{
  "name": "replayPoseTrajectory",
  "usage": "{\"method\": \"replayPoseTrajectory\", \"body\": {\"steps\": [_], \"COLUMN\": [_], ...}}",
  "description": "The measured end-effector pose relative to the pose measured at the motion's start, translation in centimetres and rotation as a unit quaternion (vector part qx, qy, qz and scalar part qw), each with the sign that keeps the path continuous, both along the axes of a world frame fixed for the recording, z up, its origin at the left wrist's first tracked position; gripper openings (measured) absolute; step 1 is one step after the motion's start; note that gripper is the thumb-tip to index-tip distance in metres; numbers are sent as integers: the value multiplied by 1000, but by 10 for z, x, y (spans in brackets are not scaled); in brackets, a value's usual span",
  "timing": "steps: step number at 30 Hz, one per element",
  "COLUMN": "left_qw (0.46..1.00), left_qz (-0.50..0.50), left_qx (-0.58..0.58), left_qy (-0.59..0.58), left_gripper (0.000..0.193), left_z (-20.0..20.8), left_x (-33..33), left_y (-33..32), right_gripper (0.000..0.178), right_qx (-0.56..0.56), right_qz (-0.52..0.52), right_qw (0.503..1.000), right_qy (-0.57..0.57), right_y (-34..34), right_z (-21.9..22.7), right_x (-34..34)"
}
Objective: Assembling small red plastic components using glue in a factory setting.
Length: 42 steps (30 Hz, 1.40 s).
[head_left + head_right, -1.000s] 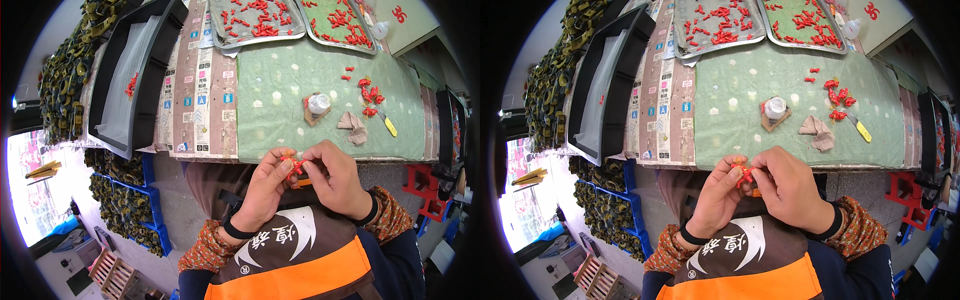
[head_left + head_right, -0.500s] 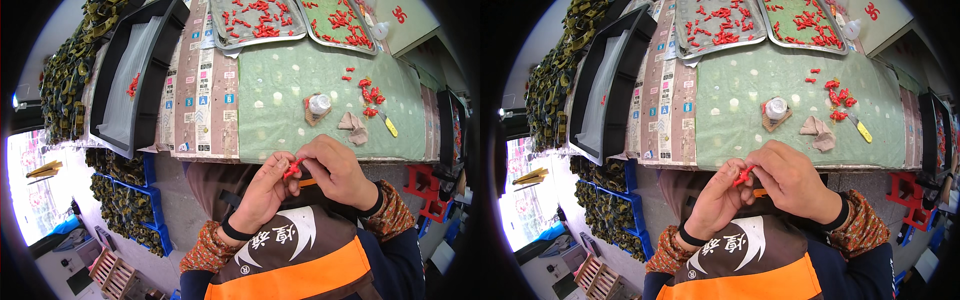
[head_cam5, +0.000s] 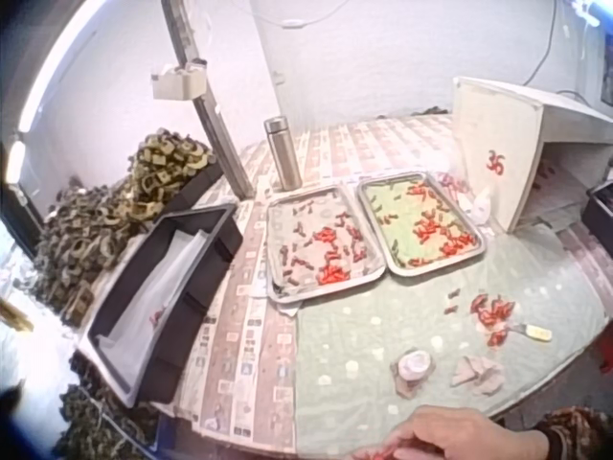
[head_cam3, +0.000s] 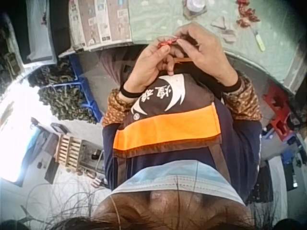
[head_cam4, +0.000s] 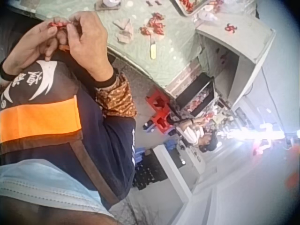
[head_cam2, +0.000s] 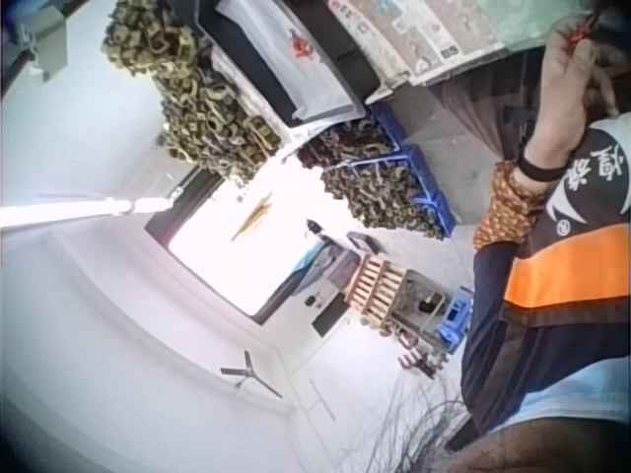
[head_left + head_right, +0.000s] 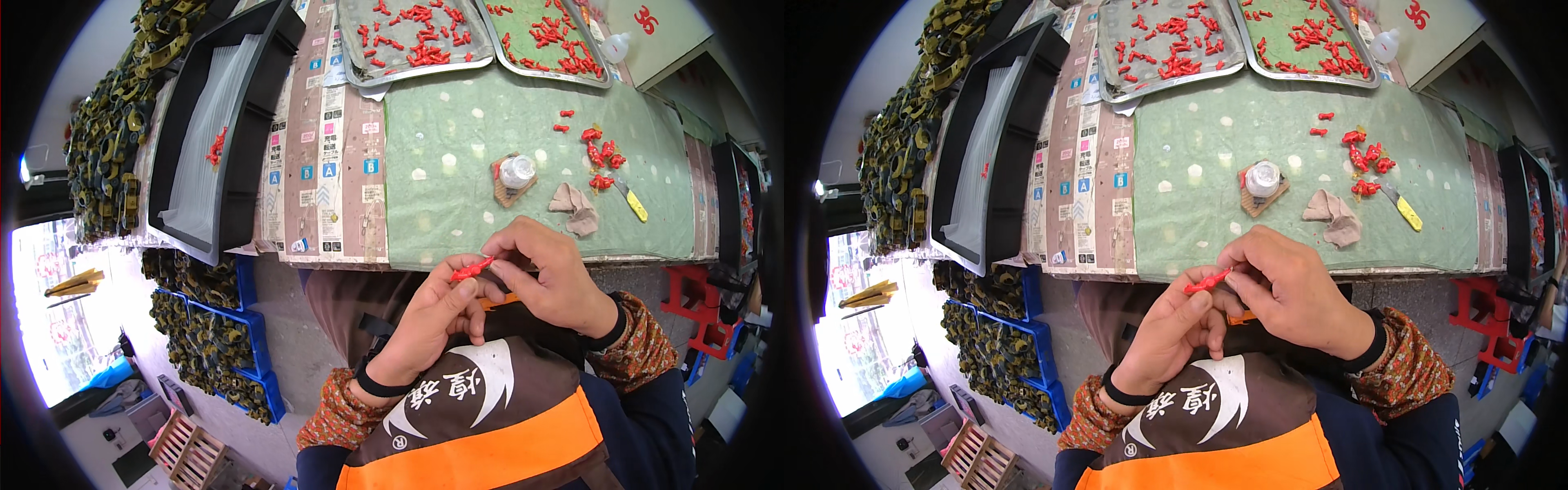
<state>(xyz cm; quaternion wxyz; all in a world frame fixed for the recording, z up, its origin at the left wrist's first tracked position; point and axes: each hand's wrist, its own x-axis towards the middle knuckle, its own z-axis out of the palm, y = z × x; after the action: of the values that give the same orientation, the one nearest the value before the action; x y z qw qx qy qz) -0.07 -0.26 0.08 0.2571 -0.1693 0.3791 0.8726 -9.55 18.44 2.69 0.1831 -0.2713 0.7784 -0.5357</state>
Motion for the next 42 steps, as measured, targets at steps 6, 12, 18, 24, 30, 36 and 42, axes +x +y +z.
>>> {"method": "replayPoseTrajectory", "body": {"steps": [6, 12, 18, 24, 30, 36, 42], "left_qw": [999, 994, 985, 993, 997, 995, 995], "left_qz": [5, -33, -27, 18, 59, 65, 62], "left_qx": [-42, -92, -171, -113, 4, 38, 45], "left_qy": [-34, -51, 1, -25, -49, -65, -68], "left_gripper": [43, 44, 41, 35, 24, 21, 24], "left_z": [7, 3, -5, -5, -4, -5, -8], "left_x": [-2, 1, 6, 9, 9, 12, 15], "left_y": [0, -5, -4, -1, -4, -3, -2], "right_gripper": [17, 17, 16, 17, 17, 15, 11], "right_qx": [-5, -2, 3, -17, -34, -37, -34], "right_qz": [19, 32, 37, 55, 70, 70, 76], "right_qw": [999, 999, 999, 998, 996, 996, 996], "right_qy": [-37, -38, -21, 26, 47, 52, 15], "right_y": [1, 1, 2, 2, 3, 5, 8], "right_z": [1, 1, 2, -2, -5, -8, -5], "right_x": [-1, -1, 0, 2, 3, 3, 2]}}
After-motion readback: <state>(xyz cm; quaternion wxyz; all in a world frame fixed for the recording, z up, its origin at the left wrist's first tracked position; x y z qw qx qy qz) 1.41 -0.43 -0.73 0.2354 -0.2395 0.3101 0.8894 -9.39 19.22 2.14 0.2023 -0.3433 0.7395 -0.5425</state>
